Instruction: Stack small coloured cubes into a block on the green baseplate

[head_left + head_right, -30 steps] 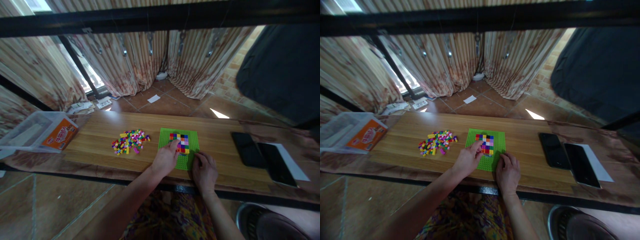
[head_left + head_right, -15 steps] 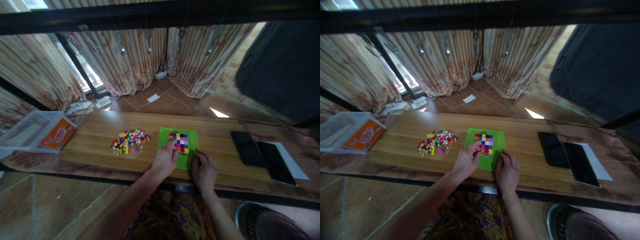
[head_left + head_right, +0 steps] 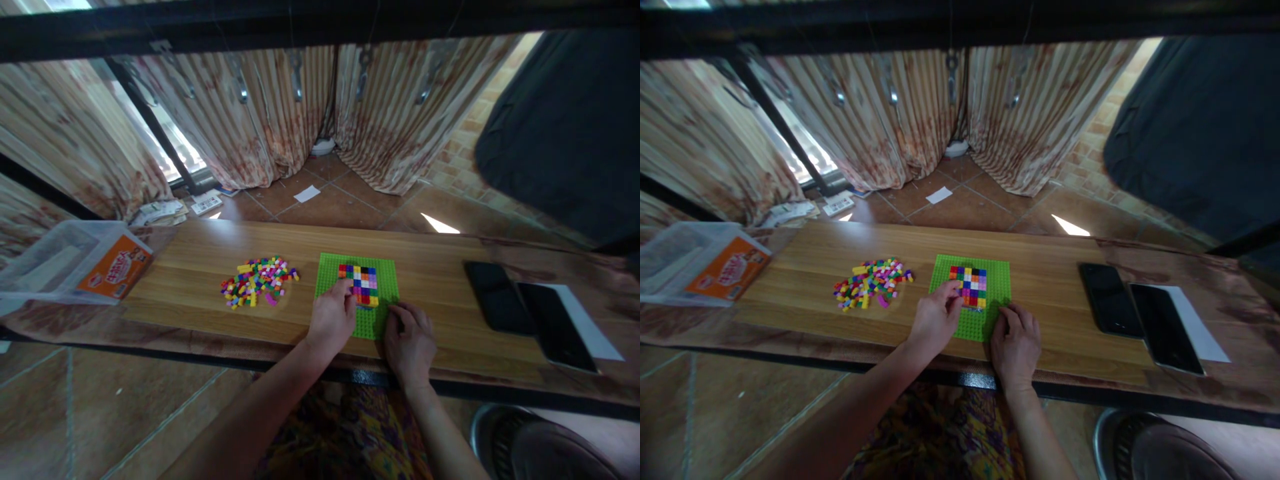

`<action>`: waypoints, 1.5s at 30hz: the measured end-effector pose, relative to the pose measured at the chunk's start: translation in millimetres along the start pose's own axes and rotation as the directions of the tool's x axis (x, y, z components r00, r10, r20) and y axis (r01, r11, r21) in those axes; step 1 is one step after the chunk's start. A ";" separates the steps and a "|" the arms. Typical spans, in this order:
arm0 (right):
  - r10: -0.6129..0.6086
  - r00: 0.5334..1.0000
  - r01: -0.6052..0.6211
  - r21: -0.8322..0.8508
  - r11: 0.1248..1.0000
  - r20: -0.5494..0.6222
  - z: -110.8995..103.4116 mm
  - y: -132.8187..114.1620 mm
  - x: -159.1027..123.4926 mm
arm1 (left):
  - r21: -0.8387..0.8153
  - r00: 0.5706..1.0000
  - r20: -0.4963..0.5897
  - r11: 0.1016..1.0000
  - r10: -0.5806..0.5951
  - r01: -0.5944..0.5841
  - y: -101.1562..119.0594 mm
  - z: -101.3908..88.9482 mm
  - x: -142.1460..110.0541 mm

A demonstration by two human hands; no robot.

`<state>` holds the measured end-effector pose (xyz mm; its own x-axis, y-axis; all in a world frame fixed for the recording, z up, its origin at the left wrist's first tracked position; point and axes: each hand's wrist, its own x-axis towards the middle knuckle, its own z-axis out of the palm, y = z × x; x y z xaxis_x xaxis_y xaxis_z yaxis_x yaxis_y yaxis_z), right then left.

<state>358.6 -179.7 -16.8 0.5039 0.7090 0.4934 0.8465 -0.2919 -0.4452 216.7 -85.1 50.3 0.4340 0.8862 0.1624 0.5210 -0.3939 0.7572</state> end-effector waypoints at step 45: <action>-0.185 0.982 0.187 -0.032 0.982 0.044 29.5 20.0 37.5 | 0.334 0.964 -0.255 0.928 -0.077 0.163 -98.4 -98.2 -28.4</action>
<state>389.3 -140.1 -29.3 0.3304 0.7783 0.5340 0.9308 -0.1748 -0.3211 81.0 -47.6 33.3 0.1907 0.9468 0.2592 0.7997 -0.3029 0.5183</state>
